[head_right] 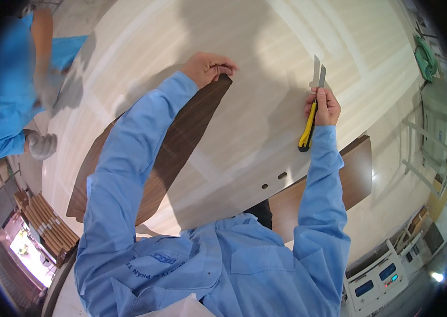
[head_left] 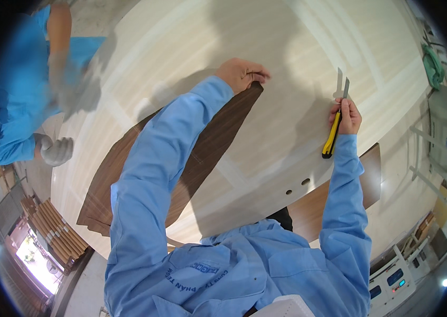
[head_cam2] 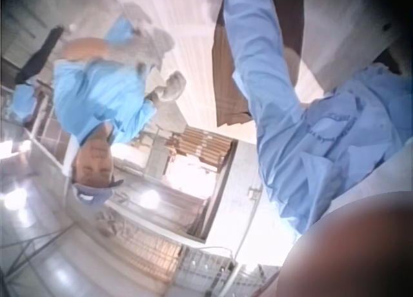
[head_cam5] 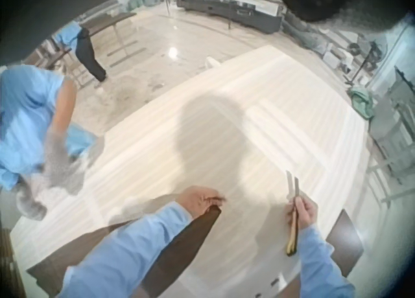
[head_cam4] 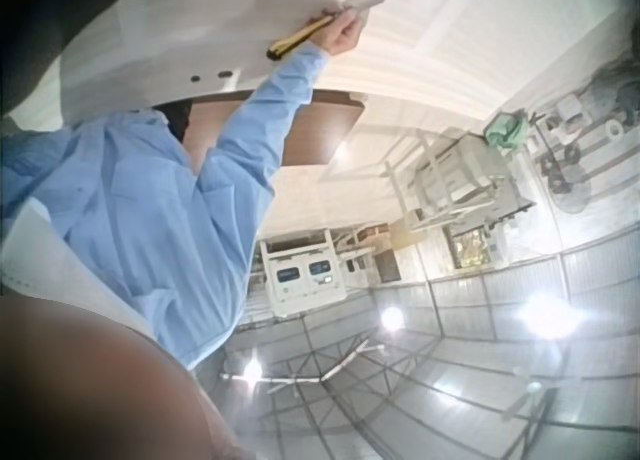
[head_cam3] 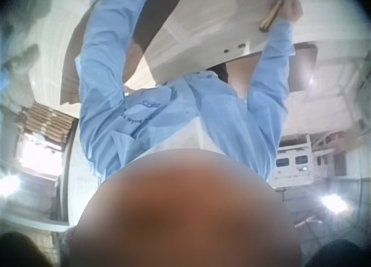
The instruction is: The person uses a utility knife to cut and peel a brown wood-grain vinyl sheet from a large white board. They work along the edges and across the surface, removing the vinyl in strips and sections while a coworker assists on the opposite side.
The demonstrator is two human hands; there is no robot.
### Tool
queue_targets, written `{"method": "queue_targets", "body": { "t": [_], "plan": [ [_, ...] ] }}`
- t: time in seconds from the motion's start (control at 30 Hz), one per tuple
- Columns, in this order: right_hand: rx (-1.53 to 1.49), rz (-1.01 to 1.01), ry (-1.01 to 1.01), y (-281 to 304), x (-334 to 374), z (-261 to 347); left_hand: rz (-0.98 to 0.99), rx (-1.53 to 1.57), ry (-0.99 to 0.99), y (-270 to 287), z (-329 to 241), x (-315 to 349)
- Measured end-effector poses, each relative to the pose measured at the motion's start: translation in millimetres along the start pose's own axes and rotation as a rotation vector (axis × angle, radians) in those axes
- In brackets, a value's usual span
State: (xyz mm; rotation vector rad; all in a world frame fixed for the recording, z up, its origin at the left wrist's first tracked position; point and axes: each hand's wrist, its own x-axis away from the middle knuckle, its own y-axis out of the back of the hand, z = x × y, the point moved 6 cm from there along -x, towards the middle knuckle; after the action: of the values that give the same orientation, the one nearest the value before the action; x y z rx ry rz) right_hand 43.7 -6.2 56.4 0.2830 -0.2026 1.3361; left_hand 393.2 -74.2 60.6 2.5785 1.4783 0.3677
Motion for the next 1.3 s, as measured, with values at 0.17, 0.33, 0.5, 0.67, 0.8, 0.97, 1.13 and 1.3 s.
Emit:
{"method": "queue_targets", "body": {
  "t": [0.17, 0.33, 0.5, 0.67, 0.8, 0.97, 1.13, 1.3],
  "plan": [
    [0.017, -0.015, 0.023, -1, 0, 1, 0.030, -0.002, 0.179, 1, 8, 3],
    [0.030, -0.030, 0.024, -1, 2, 2, 0.136, 0.166, 0.151, -5, 3, -4],
    [0.037, -0.083, -0.018, -2, 4, 3, 0.018, -0.095, 0.165, -11, 14, -6],
    [0.050, -0.095, 0.016, -1, 3, 4, -0.371, 0.012, -0.012, -19, -10, 33],
    [0.059, -0.079, 0.012, 2, 0, 0, -0.607, -0.069, 0.085, 13, -40, 97],
    [0.013, -0.080, 0.013, 0, 2, -3, -0.550, -0.651, -0.207, 52, -49, 103],
    [0.033, -0.137, 0.014, -1, 3, 1, -0.242, -0.567, -0.374, 10, -19, 50],
    [-0.004, -0.115, 0.031, -2, 3, 3, -0.037, -0.049, -0.292, 0, -7, 24]
  ]
}}
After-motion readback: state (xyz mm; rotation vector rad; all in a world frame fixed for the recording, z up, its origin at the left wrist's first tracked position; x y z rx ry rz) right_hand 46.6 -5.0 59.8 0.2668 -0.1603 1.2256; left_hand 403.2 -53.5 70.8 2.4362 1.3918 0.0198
